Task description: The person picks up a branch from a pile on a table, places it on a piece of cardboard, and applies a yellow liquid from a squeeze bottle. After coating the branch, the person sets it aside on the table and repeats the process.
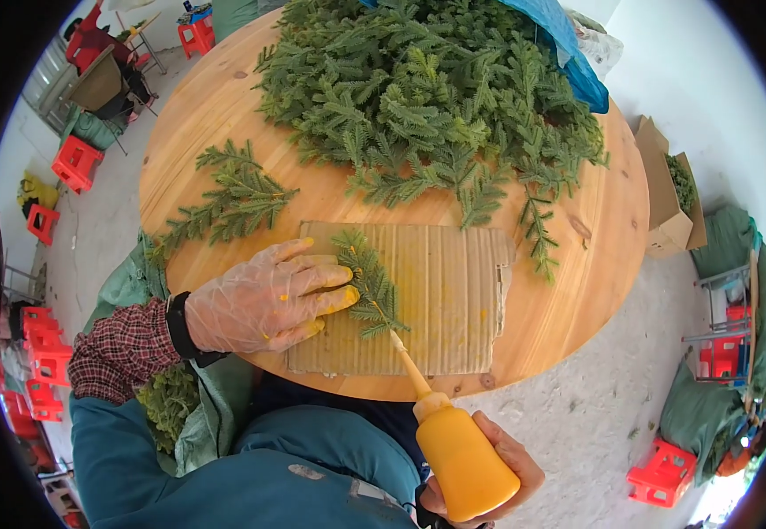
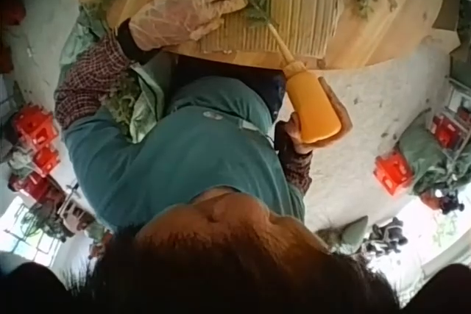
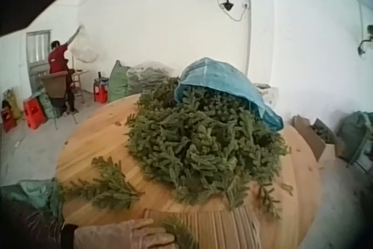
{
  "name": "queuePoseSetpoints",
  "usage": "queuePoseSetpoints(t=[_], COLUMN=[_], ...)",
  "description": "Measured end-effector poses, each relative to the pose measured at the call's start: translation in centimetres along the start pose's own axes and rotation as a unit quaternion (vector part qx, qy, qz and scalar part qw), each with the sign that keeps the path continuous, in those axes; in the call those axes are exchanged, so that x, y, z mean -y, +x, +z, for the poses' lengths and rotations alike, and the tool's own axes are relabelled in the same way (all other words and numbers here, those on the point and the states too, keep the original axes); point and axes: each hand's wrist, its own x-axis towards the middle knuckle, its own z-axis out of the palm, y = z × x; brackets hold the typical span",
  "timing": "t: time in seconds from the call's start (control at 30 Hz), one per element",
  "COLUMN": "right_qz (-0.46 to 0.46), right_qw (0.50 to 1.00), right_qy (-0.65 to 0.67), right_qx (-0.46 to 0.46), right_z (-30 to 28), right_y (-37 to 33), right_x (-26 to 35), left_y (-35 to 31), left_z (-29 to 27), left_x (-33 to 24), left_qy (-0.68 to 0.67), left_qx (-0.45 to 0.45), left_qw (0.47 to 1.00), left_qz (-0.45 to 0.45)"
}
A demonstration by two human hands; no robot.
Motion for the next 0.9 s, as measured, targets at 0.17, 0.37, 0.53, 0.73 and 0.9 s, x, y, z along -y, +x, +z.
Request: queuePoseSetpoints(t=[0.17, 0.37, 0.53, 0.73, 0.9], right_qz=[0.022, 0.079, 0.201, 0.23, 0.037], right_qw=[1.0, 0.996, 0.964, 0.945, 0.994], right_qy=[-0.002, 0.048, 0.147, 0.204, 0.092], right_qx=[-0.012, -0.016, -0.089, -0.107, -0.038], right_z=[-0.7, -1.1, -1.3, -1.8, -2.1], right_y=[-0.2, 0.1, 1.0, 1.1, 0.9], right_x=[-0.2, 0.4, 1.0, 0.0, -1.4], left_y=[0.1, 0.4, 1.6, 3.2, 1.9], left_z=[-0.1, -0.4, -2.7, -2.2, -3.8], left_x=[0.0, 0.0, 0.7, 1.0, 1.3], left_qy=[0.001, 0.009, -0.004, 0.073, 0.128], left_qx=[0.006, 0.006, -0.038, -0.037, 0.064], left_qw=[1.0, 1.0, 0.999, 0.995, 0.989], left_qz=[-0.002, -0.004, 0.008, 0.063, 0.028])
